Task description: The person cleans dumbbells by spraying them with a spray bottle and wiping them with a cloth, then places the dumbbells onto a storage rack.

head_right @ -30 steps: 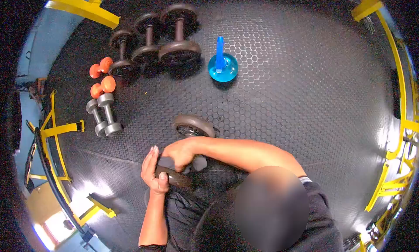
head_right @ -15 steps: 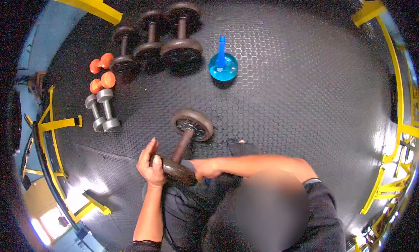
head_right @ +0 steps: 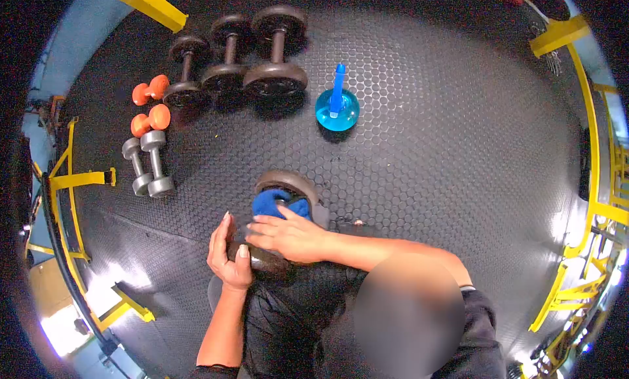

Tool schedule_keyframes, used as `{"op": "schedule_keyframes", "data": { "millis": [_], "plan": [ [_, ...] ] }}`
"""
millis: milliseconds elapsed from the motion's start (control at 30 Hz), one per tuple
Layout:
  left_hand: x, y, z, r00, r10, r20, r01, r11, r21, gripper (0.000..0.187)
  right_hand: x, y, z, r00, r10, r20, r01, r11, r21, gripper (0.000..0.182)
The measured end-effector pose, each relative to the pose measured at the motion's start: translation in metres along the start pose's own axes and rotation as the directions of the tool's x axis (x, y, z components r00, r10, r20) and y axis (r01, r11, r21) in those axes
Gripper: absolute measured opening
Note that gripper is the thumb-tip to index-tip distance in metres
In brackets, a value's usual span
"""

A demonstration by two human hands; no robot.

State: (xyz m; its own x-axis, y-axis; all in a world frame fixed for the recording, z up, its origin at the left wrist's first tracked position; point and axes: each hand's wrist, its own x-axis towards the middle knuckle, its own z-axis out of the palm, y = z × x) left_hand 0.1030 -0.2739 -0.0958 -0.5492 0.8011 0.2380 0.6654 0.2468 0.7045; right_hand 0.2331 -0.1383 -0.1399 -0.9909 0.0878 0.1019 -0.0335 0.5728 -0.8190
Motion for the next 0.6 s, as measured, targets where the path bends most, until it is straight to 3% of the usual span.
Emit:
{"op": "schedule_keyframes", "data": {
  "millis": [67, 100, 167, 233, 300, 367, 433, 500, 533, 567, 600],
  "plan": [
    [-0.003, -0.004, 0.000, 1.000, -0.008, -0.010, 0.008, 1.000, -0.023, 0.056, 0.013, 0.017, 0.013, 0.959, -0.276, -0.059, 0.252, 0.933, -0.258, 0.041],
    [-0.005, -0.005, -0.001, 1.000, -0.018, -0.011, 0.017, 0.998, -0.052, 0.056, 0.014, 0.026, 0.013, 0.965, -0.257, -0.060, 0.226, 0.922, -0.313, 0.030],
    [-0.007, -0.004, -0.003, 1.000, -0.016, 0.010, 0.016, 0.999, -0.049, 0.055, 0.015, 0.044, 0.002, 0.982, -0.187, -0.040, 0.141, 0.850, -0.507, 0.030],
    [-0.006, -0.002, -0.003, 1.000, -0.028, 0.009, 0.029, 0.999, -0.041, 0.053, 0.009, 0.047, -0.001, 0.965, -0.254, -0.070, 0.186, 0.845, -0.501, 0.028],
    [-0.002, 0.005, -0.003, 0.999, -0.018, 0.032, 0.018, 1.000, 0.001, 0.051, 0.001, 0.038, -0.007, 0.976, -0.152, -0.155, 0.035, 0.813, -0.582, 0.021],
    [0.001, 0.004, -0.003, 1.000, -0.012, -0.004, 0.012, 1.000, 0.029, 0.051, -0.025, 0.028, -0.019, 0.953, 0.004, -0.303, -0.181, 0.811, -0.557, 0.034],
    [0.002, 0.002, -0.004, 0.999, 0.036, 0.006, -0.036, 0.999, 0.034, 0.050, -0.043, 0.028, -0.031, 0.848, -0.013, -0.530, -0.306, 0.804, -0.510, 0.075],
    [0.004, 0.000, -0.004, 1.000, 0.026, -0.015, -0.025, 1.000, 0.016, 0.049, -0.038, 0.010, -0.029, 0.918, 0.213, -0.336, -0.359, 0.805, -0.472, 0.092],
    [0.005, 0.001, -0.006, 1.000, -0.019, 0.000, 0.019, 1.000, -0.001, 0.048, -0.029, 0.013, -0.015, 0.941, 0.295, -0.165, -0.338, 0.819, -0.464, 0.087],
    [0.006, 0.001, -0.007, 0.998, -0.059, 0.018, 0.060, 0.998, -0.014, 0.048, -0.034, 0.040, 0.028, 0.961, 0.159, -0.225, -0.261, 0.788, -0.558, 0.063],
    [0.006, -0.001, -0.005, 0.998, -0.061, 0.003, 0.061, 0.998, -0.019, 0.046, -0.044, 0.055, 0.056, 0.969, 0.066, -0.238, -0.208, 0.736, -0.644, 0.055]
  ]
}}
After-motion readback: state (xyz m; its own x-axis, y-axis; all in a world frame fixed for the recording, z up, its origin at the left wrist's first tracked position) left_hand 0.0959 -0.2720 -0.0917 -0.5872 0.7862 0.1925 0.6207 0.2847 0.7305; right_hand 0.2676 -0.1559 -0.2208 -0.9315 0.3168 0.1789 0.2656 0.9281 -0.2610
